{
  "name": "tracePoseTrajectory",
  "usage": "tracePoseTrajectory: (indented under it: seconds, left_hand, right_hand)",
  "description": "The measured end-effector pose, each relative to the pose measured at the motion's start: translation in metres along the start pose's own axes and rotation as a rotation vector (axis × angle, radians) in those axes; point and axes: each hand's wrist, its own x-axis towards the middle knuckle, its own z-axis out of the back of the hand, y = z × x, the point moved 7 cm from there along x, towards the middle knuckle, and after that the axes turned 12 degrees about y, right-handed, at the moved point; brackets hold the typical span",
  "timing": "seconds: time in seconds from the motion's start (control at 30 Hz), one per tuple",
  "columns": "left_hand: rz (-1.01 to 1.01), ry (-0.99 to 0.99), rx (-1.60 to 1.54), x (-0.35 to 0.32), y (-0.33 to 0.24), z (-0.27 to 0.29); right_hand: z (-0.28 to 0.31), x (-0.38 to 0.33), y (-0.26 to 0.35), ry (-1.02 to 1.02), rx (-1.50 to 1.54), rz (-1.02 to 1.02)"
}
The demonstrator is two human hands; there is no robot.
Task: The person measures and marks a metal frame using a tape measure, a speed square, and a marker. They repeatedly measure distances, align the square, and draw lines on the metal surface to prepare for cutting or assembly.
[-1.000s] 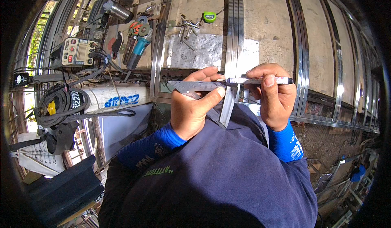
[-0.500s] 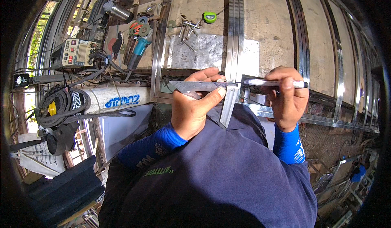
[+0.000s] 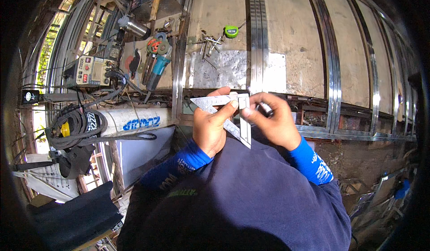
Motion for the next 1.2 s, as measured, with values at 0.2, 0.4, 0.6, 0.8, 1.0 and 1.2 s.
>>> tracePoseTrajectory:
  seconds: [0.2,0.4,0.6,0.8,1.0,1.2]
  left_hand:
    - [0.118,0.198,-0.012,0.001,0.012,0.005]
    - [0.103,0.313,-0.206,-0.004,0.018,0.010]
    - [0.128,0.461,-0.155,-0.010,0.020,0.000]
    - [0.193,0.427,-0.056,-0.012,0.022,0.001]
    - [0.090,0.403,0.316,-0.001,0.007,0.003]
    - [-0.094,0.336,0.731,0.011,-0.002,-0.007]
  right_hand:
    - [0.028,-0.009,-0.008,-0.391,0.040,0.083]
    - [0.151,0.019,-0.109,-0.721,0.022,-0.002]
    - [0.200,0.028,-0.208,-0.849,-0.368,-0.224]
    - [0.215,0.010,-0.225,-1.183,0.382,0.010]
    - [0.128,-0.004,-0.145,-0.745,0.281,0.004]
    - [0.021,0.001,-0.054,-0.157,0.402,0.135]
